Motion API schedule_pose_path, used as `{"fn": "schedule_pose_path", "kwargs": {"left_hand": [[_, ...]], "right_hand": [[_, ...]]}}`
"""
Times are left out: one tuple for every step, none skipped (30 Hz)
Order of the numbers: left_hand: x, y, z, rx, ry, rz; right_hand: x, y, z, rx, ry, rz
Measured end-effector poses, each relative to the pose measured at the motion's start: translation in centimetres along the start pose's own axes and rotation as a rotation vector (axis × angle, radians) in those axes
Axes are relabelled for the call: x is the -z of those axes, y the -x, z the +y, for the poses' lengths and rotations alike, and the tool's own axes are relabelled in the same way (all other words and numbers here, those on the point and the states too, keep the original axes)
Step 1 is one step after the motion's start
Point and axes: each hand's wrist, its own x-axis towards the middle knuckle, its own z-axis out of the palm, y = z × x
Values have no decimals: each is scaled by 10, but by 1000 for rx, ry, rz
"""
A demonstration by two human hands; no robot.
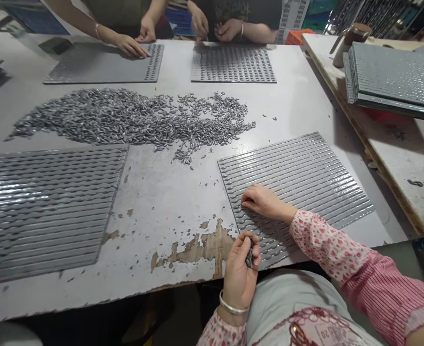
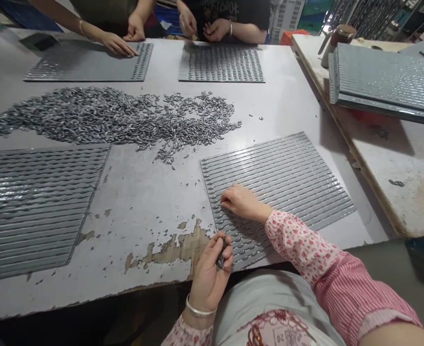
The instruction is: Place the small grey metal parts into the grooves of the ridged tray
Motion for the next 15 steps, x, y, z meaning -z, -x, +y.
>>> {"fn": "schedule_pose_path", "kwargs": {"left_hand": [[0, 0, 0, -8, 1, 0], [-1, -1, -1, -16, 3, 0], [-2, -1, -1, -21, 4, 1], [-2, -1, -1, -23, 6, 6], [-3, -1, -1, -26, 8, 11], [-4, -2, -1, -29, 11, 18], [-5, -2, -1, -31, 15, 28], [-5, -2, -1, -35, 23, 40], [-6, -3, -1, -40, 35, 53], [-7, -4, -1, -45, 47, 68], [-8, -5, -1, -47, 57, 85], [-8, -5, -1, -50, 64, 105], [-9, -6, -1, -51, 62, 121], [-10, -7, -1, -56, 56, 136], [-10, -8, -1, -63, 45, 150]], "right_hand": [[-1, 0, 0, -2, 26, 10], [-2, 1, 0, -4, 49, 21], [-3, 1, 1, -4, 68, 30], [-4, 1, 1, -5, 80, 38], [-5, 1, 1, -6, 83, 44], [-6, 0, 1, -5, 81, 47], [-7, -1, 1, -2, 75, 48], [-7, -3, 2, 1, 69, 46], [-6, -3, 2, 4, 68, 43], [-4, -3, 1, 1, 60, 47], [-2, -2, 1, -6, 34, 61], [2, 0, -1, -13, -17, 83], [6, 4, -3, -14, -96, 102], [10, 9, -6, -5, -200, 101], [15, 16, -9, 20, -317, 74]]}}
